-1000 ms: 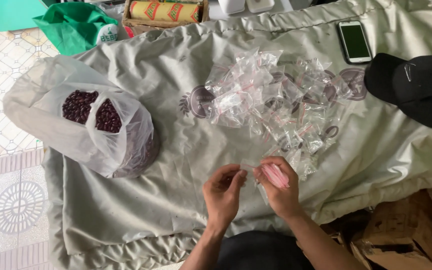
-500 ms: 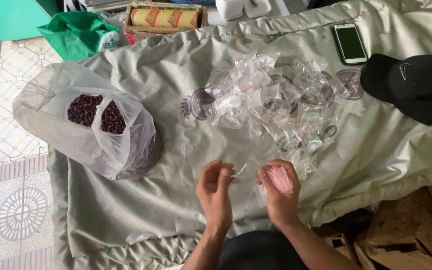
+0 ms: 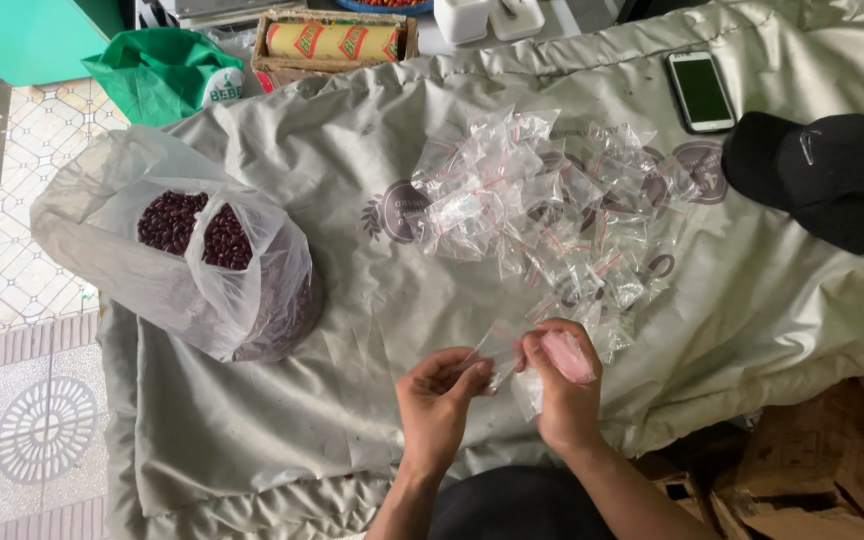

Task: The person is separating and opening small plastic zip-lock bags from a stack on a table.

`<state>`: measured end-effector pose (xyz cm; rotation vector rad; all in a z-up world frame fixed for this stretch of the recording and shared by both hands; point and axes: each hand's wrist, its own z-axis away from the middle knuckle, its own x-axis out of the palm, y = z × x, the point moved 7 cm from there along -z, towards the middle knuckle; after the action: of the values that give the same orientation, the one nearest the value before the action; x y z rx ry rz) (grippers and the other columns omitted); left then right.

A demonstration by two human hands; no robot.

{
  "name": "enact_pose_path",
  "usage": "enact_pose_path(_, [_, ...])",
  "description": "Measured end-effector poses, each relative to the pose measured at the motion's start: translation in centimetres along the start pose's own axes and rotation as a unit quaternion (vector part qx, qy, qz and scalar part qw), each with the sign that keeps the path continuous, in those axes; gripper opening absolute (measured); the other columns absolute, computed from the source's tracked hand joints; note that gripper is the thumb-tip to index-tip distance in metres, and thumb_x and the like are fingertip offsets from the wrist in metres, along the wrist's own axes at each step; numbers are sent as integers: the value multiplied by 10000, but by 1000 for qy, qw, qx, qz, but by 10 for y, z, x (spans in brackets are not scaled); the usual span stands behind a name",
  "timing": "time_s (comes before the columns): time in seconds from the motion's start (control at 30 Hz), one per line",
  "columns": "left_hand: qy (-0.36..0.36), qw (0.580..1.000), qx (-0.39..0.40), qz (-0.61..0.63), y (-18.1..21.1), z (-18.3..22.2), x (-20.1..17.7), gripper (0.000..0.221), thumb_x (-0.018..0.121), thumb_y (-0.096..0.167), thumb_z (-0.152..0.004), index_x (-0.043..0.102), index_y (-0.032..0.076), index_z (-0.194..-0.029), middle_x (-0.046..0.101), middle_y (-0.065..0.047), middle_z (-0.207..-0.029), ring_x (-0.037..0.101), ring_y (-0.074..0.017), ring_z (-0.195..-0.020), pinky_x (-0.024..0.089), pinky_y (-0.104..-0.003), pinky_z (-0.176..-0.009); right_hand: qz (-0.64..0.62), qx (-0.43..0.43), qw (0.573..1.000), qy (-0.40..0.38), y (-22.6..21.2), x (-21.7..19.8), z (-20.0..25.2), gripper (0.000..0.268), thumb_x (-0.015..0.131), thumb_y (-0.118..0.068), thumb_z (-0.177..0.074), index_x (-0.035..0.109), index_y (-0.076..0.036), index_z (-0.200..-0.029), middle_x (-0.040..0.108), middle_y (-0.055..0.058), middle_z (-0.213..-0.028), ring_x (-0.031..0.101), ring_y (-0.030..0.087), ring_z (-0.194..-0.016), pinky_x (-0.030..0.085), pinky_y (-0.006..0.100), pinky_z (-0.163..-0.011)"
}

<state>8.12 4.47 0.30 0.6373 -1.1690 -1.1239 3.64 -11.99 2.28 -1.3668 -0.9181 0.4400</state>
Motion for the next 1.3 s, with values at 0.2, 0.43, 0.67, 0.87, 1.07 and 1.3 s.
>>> enact_pose_path(0.2, [54,998,-10,42,-22,3,15,260,797,-76,-799,679,-53,-1030,759,-216,-735,703,-219,-627,637,-353,-563,-205,177,962,-35,77,-27,-5,631,661,-431,-954,442,-102,-1446,686,133,-957,702,262,-757,582,384,-626])
enact_pose_path(0.43, [-39,967,119,-224,-57,4,45,274,768,-4,-736,610,111,-927,600,6,-837,521,-127,-738,475,-285,-670,-144,190,971,-8,44,-30,-1,463,621,-41,-952,466,-100,-1385,617,136,-919,568,243,-806,490,421,-705])
enact_pose_path(0.67, [-51,780,359,-510,-82,-55,67,436,713,396,-966,638,65,-1240,644,-120,-1023,662,-304,-964,525,-403,-793,-170,105,970,137,33,-137,-42,256,623,-147,-1030,574,-223,-1270,552,-5,-751,578,163,-659,569,424,-754])
enact_pose_path(0.87, [-102,659,286,-689,-124,-109,100,331,764,402,-840,672,120,-987,635,-82,-1001,621,-328,-986,471,-454,-813,-154,86,975,132,30,-140,-50,277,608,-92,-1015,534,-196,-1262,511,4,-751,532,161,-630,500,403,-690])
enact_pose_path(1.07, [-202,729,229,-613,-68,-106,87,112,679,271,-911,617,179,-910,692,-33,-826,724,-346,-789,546,-488,-685,39,12,994,101,5,-119,-45,340,670,32,-944,568,-86,-1246,582,103,-769,574,200,-614,513,383,-659])
enact_pose_path(1.3, [-370,768,275,-444,68,-34,119,181,674,-48,-801,679,102,-903,715,-68,-816,742,-286,-861,615,-397,-753,53,-30,989,-134,-5,-25,-56,456,845,51,-777,631,6,-1177,719,146,-862,697,221,-796,589,386,-775])
